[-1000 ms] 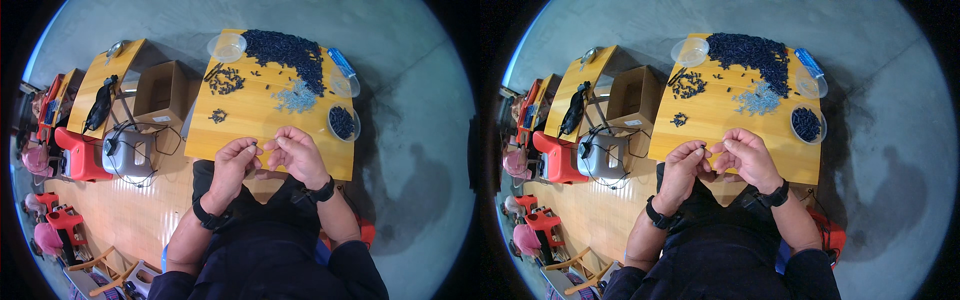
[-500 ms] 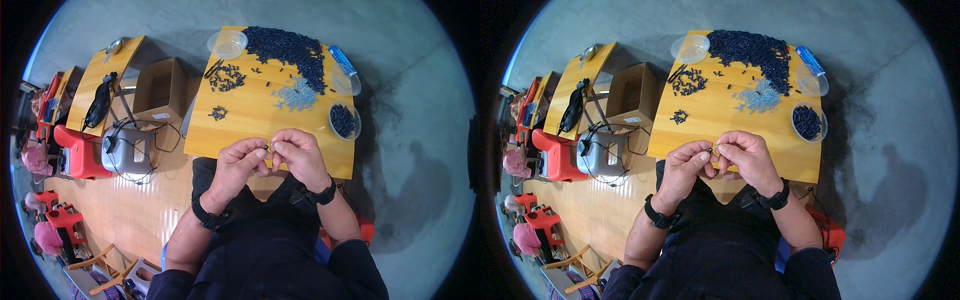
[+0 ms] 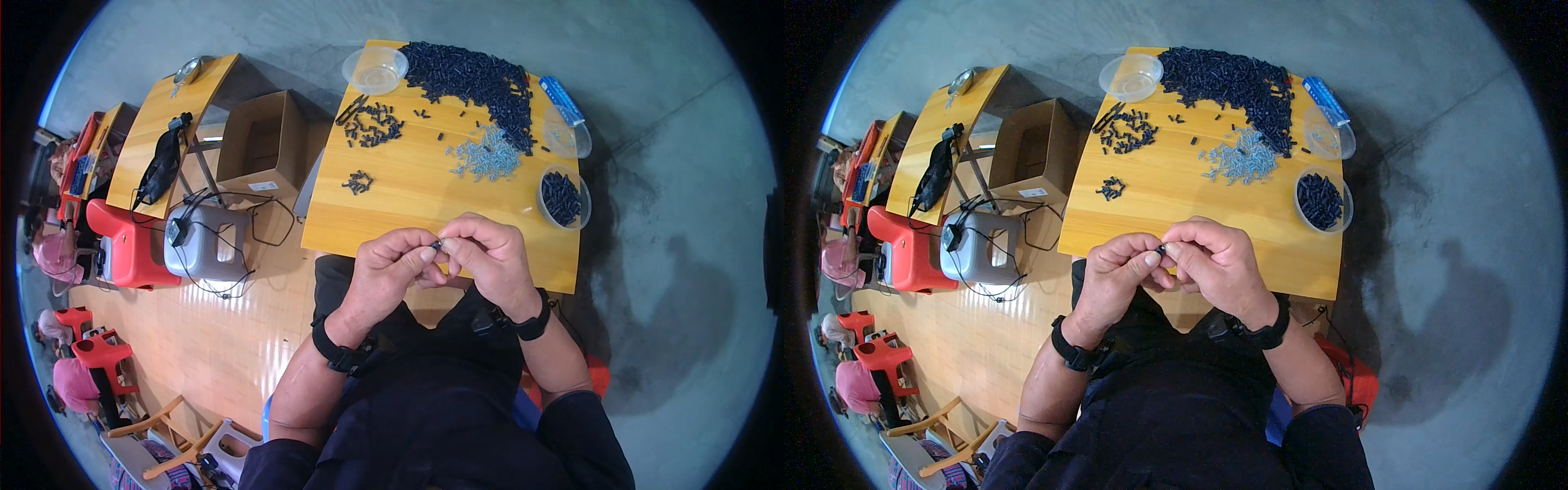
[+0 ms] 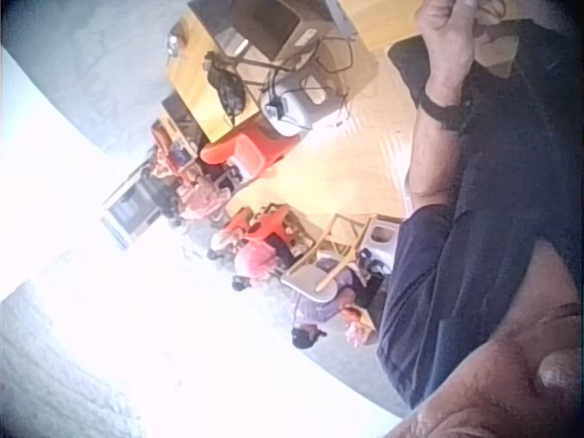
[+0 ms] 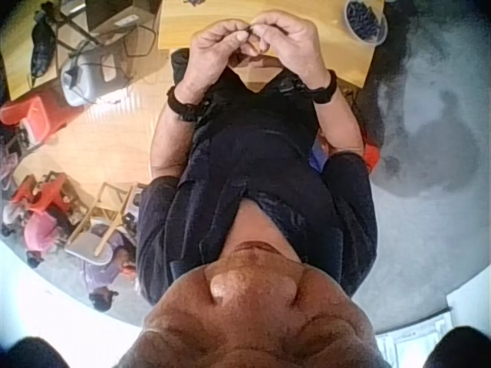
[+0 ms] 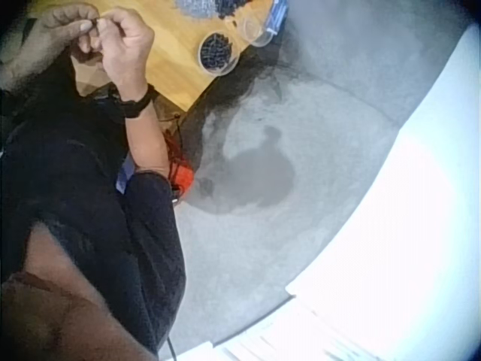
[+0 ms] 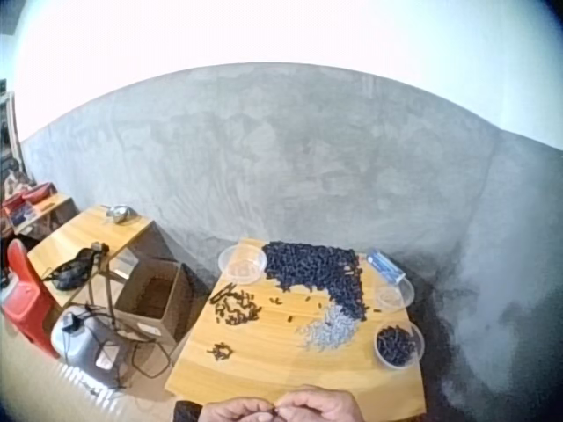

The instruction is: Manually assembling small black plastic components by fitting them together at a workstation.

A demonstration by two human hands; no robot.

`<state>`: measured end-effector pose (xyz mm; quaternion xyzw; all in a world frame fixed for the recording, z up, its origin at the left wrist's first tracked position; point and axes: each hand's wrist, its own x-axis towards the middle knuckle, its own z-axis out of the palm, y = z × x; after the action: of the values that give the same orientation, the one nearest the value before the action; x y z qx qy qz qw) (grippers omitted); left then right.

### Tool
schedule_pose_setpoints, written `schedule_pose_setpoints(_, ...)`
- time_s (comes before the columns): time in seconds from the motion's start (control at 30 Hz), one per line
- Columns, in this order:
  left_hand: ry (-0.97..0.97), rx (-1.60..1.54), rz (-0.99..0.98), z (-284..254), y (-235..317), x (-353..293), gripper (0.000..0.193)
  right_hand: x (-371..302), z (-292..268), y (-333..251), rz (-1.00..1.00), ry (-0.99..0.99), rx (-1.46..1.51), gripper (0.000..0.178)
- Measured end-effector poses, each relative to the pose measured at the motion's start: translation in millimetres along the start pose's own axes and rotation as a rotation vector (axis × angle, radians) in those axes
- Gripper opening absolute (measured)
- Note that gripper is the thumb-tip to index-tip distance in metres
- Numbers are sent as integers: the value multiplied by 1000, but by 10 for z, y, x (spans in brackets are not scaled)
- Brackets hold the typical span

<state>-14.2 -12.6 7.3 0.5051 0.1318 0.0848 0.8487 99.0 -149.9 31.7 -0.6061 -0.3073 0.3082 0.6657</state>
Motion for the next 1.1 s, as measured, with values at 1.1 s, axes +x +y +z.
schedule_pose_setpoints(1.1,-32,-12,-121,-115,-35,141,8,108,-67,-1,-299,-83,-470,9)
